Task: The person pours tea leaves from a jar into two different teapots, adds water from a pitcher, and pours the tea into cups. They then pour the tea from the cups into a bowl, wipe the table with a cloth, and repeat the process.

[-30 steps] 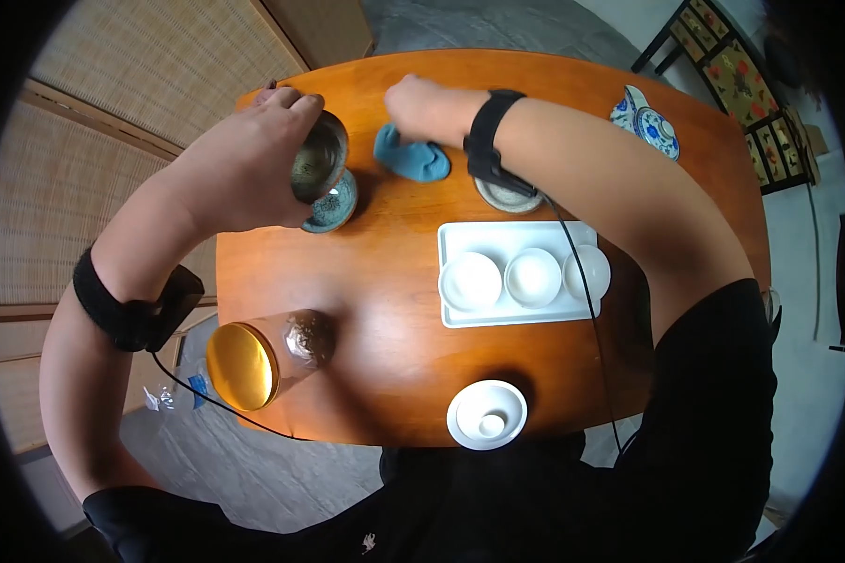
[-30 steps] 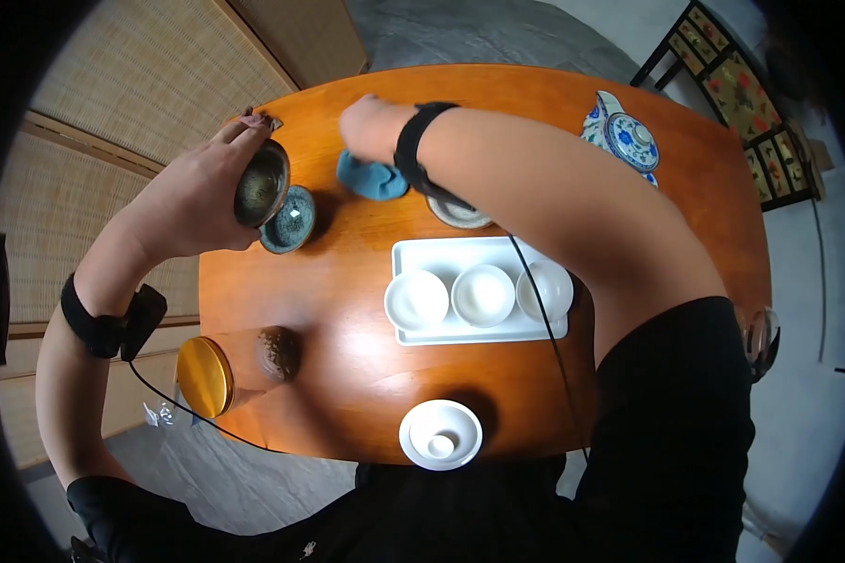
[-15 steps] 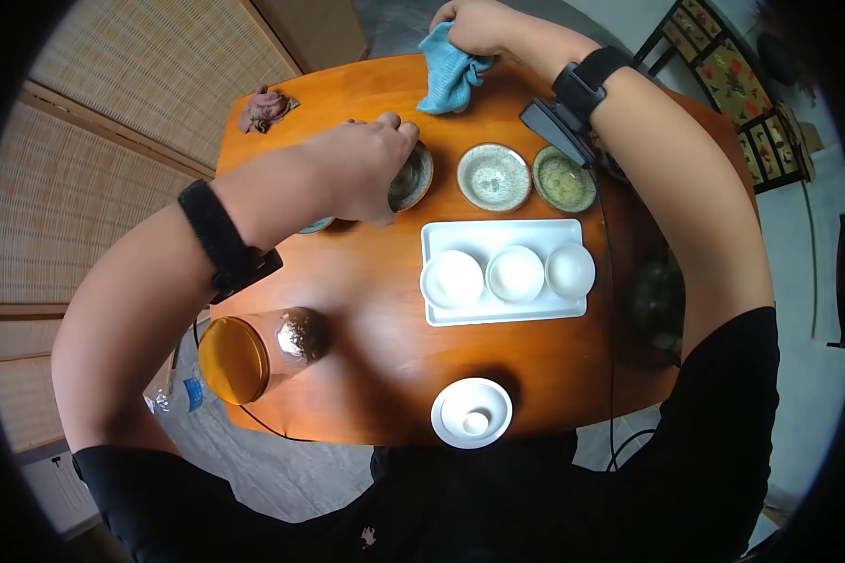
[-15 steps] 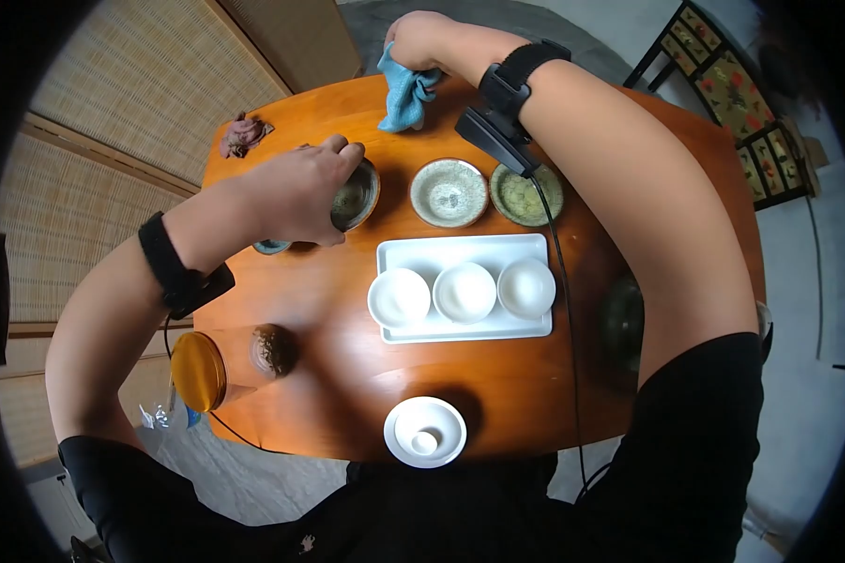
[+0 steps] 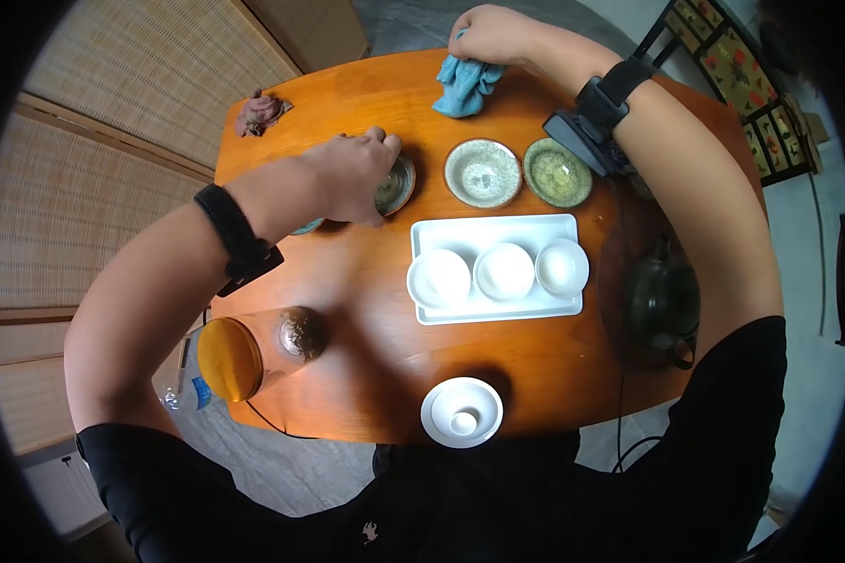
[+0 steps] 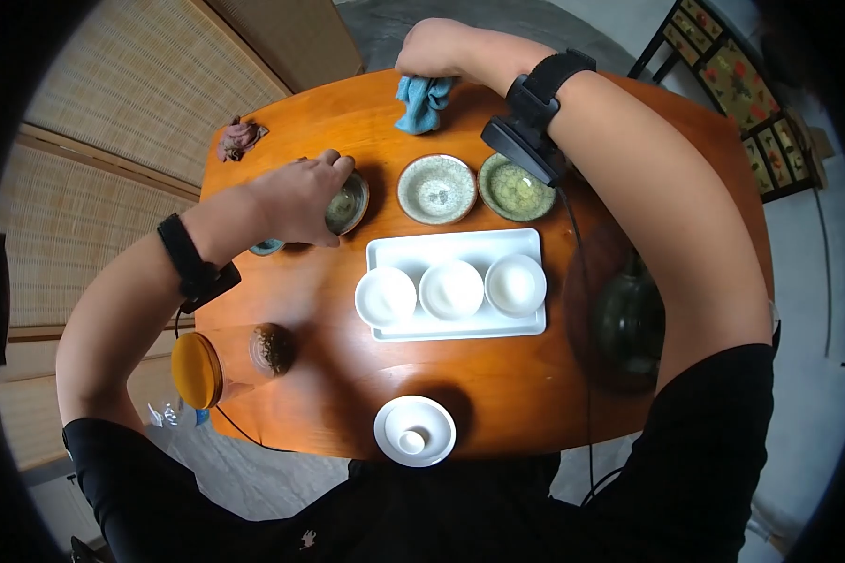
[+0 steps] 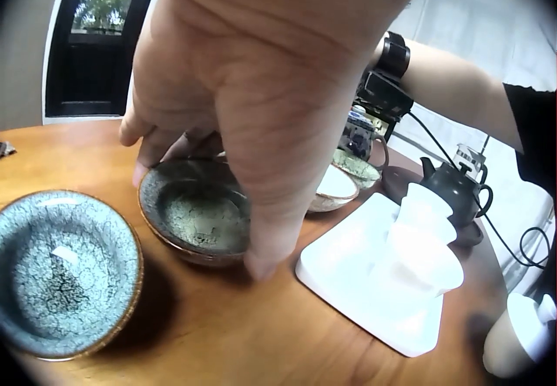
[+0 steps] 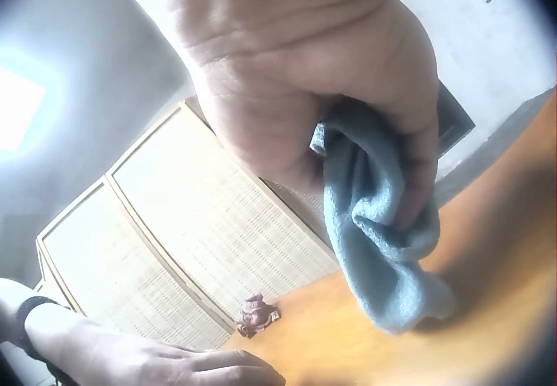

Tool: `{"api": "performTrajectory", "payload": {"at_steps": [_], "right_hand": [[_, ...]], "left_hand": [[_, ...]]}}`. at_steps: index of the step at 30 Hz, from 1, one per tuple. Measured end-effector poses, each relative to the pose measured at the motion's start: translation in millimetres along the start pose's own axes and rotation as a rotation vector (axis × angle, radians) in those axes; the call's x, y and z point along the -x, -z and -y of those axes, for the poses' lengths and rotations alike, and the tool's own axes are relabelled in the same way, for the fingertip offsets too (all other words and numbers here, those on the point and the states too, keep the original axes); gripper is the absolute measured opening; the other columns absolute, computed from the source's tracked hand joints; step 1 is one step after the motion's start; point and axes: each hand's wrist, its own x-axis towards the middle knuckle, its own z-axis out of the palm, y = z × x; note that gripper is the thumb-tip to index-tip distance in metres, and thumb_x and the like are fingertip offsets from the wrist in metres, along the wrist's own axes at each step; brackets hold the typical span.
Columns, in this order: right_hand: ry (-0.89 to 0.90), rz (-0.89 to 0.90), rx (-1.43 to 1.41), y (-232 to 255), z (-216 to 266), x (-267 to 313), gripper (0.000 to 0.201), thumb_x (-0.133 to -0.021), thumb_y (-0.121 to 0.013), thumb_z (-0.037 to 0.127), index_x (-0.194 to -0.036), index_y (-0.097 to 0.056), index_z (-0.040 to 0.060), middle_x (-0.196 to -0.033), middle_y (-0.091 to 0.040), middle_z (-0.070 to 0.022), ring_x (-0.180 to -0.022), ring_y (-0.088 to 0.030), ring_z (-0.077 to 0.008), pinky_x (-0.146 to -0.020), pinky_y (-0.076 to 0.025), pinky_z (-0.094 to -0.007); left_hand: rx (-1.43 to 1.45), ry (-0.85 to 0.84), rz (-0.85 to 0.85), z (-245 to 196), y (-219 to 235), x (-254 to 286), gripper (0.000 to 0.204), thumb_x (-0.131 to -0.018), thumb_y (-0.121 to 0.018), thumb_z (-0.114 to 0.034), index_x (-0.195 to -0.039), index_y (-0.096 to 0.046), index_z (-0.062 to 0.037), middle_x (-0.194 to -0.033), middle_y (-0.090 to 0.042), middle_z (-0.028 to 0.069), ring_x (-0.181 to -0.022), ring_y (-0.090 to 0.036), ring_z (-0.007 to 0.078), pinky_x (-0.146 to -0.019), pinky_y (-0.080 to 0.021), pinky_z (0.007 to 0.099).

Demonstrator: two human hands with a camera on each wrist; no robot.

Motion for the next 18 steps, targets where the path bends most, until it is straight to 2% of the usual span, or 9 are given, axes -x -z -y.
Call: {"api": "performTrajectory", "payload": {"at_steps": [1,4,8,10,11,13,14,16,18], "right_hand": [[-0.173,0.040,-0.344,7.2,8.8,14.4,0.025,-0.076,-0.069,0.012,-0.097,-0.076,0.0000,-0.089,-0.073,-0.0144,-0.084,-0.071,-0.0252,-0.075,-0.057,-0.0369],[-0.139,0.059,-0.472,15.9,10.9,36.3,0.031,-0.069,-0.073,0.011,-0.096,-0.074,-0.0032,-0.088,-0.073,-0.0138,-0.081,-0.069,-0.0254,-0.071,-0.055,-0.0360],[-0.091,0.109,-0.358,18.4,1.0,36.6,0.032,-0.066,-0.077,0.008,-0.096,-0.074,-0.0029,-0.090,-0.074,-0.0131,-0.082,-0.070,-0.0237,-0.072,-0.056,-0.0362],[-0.081,0.090,-0.305,10.9,-9.8,29.0,0.032,-0.067,-0.078,0.008,-0.096,-0.074,-0.0029,-0.090,-0.074,-0.0127,-0.079,-0.070,-0.0231,-0.071,-0.056,-0.0354],[-0.104,0.101,-0.370,6.8,-15.9,24.8,0.030,-0.069,-0.078,0.008,-0.096,-0.074,-0.0029,-0.090,-0.074,-0.0124,-0.077,-0.070,-0.0232,-0.069,-0.056,-0.0355],[-0.141,0.128,-0.496,-0.4,-25.1,15.6,0.026,-0.072,-0.077,0.007,-0.096,-0.073,-0.0029,-0.091,-0.074,-0.0120,-0.074,-0.071,-0.0234,-0.067,-0.057,-0.0357],[-0.116,0.120,-0.417,-2.2,-27.3,12.4,0.024,-0.075,-0.076,0.007,-0.096,-0.073,-0.0030,-0.090,-0.074,-0.0117,-0.073,-0.071,-0.0236,-0.065,-0.059,-0.0360],[-0.064,0.097,-0.257,0.9,-28.5,10.0,0.022,-0.080,-0.075,0.007,-0.098,-0.071,-0.0033,-0.090,-0.074,-0.0110,-0.071,-0.072,-0.0241,-0.062,-0.061,-0.0366],[-0.185,0.107,-0.407,2.2,-27.0,18.5,0.022,-0.082,-0.074,0.008,-0.101,-0.071,-0.0025,-0.090,-0.073,-0.0110,-0.073,-0.072,-0.0243,-0.060,-0.063,-0.0382]], "left_hand": [[0.006,-0.004,0.001,-0.8,-0.1,-1.0,0.080,-0.066,-0.090,-0.030,-0.126,-0.050,0.0044,-0.119,-0.059,0.0228,-0.112,-0.063,0.0409,-0.098,-0.052,0.0440],[0.041,0.002,0.013,0.0,1.2,-1.2,0.084,-0.066,-0.090,-0.030,-0.131,-0.048,0.0055,-0.121,-0.059,0.0232,-0.114,-0.062,0.0414,-0.099,-0.052,0.0443],[0.090,0.055,0.082,0.0,6.5,0.3,0.094,-0.069,-0.088,-0.029,-0.142,-0.041,0.0064,-0.131,-0.056,0.0244,-0.122,-0.058,0.0417,-0.104,-0.048,0.0455],[0.034,0.028,0.000,-0.1,7.7,1.9,0.098,-0.070,-0.087,-0.027,-0.147,-0.037,0.0055,-0.139,-0.052,0.0248,-0.128,-0.055,0.0417,-0.109,-0.045,0.0459],[0.008,0.013,-0.041,-1.7,9.4,1.5,0.100,-0.070,-0.086,-0.026,-0.150,-0.035,0.0050,-0.143,-0.050,0.0250,-0.131,-0.053,0.0417,-0.111,-0.043,0.0461],[0.003,-0.008,-0.042,-11.0,27.5,-8.8,0.102,-0.070,-0.086,-0.025,-0.152,-0.033,0.0041,-0.149,-0.046,0.0248,-0.135,-0.049,0.0414,-0.115,-0.039,0.0453],[0.002,-0.015,-0.044,-19.8,39.3,-12.0,0.103,-0.070,-0.085,-0.025,-0.154,-0.032,0.0037,-0.152,-0.043,0.0247,-0.138,-0.047,0.0413,-0.117,-0.037,0.0449],[0.015,-0.098,-0.055,-35.5,48.4,-18.2,0.104,-0.070,-0.083,-0.018,-0.156,-0.028,0.0032,-0.157,-0.038,0.0239,-0.141,-0.043,0.0402,-0.119,-0.035,0.0461],[-0.052,-0.181,-0.052,-46.7,44.9,-27.8,0.103,-0.072,-0.082,-0.014,-0.157,-0.027,0.0030,-0.158,-0.037,0.0235,-0.143,-0.042,0.0392,-0.120,-0.034,0.0478]]}}
